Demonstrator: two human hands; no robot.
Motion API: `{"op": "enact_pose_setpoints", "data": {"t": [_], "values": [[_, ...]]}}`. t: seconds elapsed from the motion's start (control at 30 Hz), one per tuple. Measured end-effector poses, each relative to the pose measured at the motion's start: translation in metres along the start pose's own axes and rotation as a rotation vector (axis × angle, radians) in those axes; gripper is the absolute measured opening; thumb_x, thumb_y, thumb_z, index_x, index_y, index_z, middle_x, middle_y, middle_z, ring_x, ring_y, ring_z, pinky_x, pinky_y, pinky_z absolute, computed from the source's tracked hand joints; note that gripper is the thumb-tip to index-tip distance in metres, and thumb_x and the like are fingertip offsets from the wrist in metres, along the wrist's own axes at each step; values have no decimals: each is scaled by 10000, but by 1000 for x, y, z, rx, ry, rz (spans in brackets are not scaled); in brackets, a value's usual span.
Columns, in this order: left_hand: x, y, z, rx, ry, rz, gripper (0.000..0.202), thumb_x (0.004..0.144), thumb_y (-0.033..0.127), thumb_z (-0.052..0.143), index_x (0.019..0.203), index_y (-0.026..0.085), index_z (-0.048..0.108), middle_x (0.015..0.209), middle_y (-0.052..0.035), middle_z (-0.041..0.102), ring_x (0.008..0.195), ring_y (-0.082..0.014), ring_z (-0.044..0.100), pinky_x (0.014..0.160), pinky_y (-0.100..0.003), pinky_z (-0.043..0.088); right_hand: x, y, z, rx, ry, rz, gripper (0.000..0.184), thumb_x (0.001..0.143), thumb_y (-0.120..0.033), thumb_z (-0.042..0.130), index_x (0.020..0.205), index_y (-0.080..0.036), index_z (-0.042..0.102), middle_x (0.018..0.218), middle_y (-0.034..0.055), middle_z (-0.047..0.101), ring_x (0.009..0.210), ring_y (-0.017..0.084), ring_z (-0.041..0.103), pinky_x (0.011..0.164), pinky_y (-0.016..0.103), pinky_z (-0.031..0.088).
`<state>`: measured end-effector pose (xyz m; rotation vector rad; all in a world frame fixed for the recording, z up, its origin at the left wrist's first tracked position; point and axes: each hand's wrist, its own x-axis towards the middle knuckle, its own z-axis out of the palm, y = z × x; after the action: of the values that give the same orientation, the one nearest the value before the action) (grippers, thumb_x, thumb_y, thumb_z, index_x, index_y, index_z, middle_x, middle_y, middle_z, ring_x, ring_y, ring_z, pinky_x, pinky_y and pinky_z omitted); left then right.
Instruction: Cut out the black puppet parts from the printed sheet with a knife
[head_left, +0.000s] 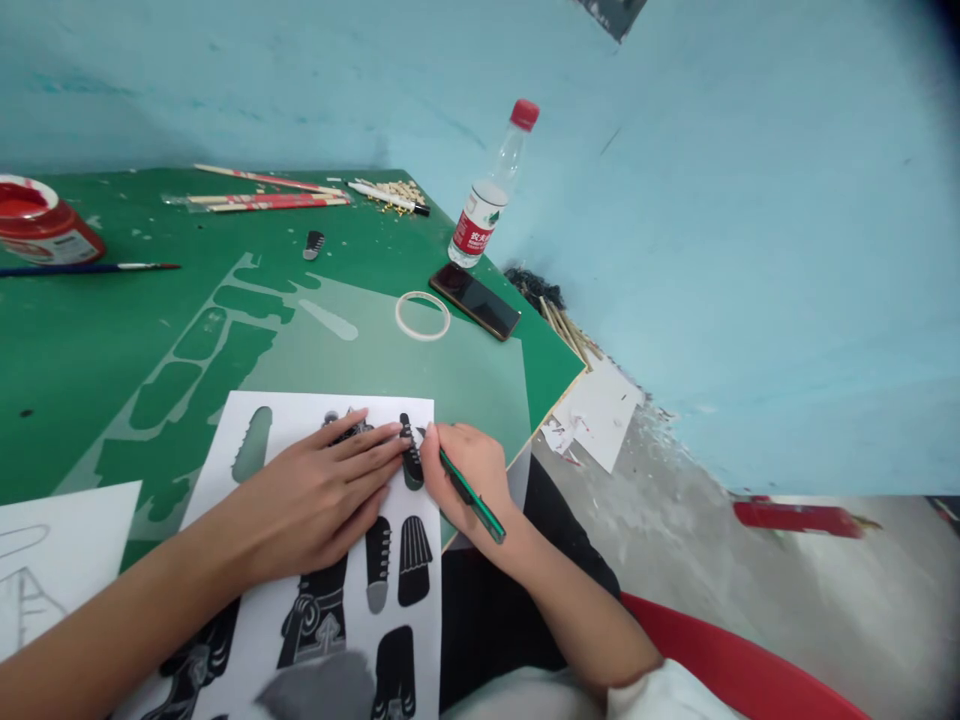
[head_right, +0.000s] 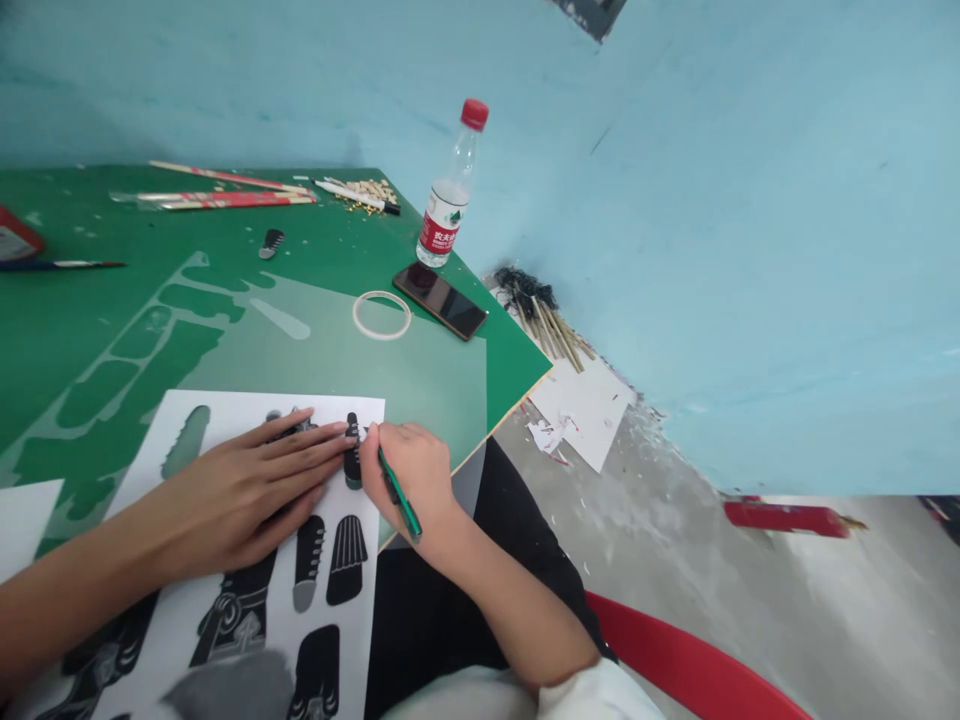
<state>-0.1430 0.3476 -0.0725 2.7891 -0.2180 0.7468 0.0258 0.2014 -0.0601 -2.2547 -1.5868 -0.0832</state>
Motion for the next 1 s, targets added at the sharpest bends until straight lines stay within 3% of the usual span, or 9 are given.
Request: {"op": "enact_pose_setpoints", "data": {"t": [0.4, 0.63, 0.83, 1.0], "values": [[-1, 1, -1, 7, -8, 17, 383, 1074, 233, 508, 1320, 70, 751, 1454, -135, 724, 1429, -290, 631, 1377, -425, 208, -1, 2, -1, 61, -16, -7, 510, 1150, -300, 328, 675, -229, 497, 614, -4, 586, 593, 146, 547, 640, 303, 357], [3, 1, -4, 55, -38, 22, 422, 1090, 262, 464, 1362, 71, 725, 1516, -147, 676, 1467, -273, 599, 1391, -396, 132, -2, 2, 1, 13, 9, -25, 486, 1135, -272, 357, 668, -230, 486, 599, -4, 593, 578, 145, 533, 627, 309, 344], [-1, 3, -1, -34, -57, -51, 428, 1075, 293, 519, 1386, 67, 708, 1556, -146, 639, 1487, -292, 580, 1403, -423, 122, -1, 1, 1, 7, 34, -45, 455, 1112, -228, 403, 666, -235, 491, 594, -2, 593, 580, 146, 532, 623, 309, 362], [1, 5, -3, -35, -76, -69, 418, 1068, 293, 511, 1370, 87, 713, 1522, -134, 673, 1472, -286, 596, 1415, -434, 119, 0, 0, -2, 47, 94, -58, 436, 1089, -182, 431, 657, -244, 450, 567, -11, 551, 557, 141, 514, 611, 305, 363]]}}
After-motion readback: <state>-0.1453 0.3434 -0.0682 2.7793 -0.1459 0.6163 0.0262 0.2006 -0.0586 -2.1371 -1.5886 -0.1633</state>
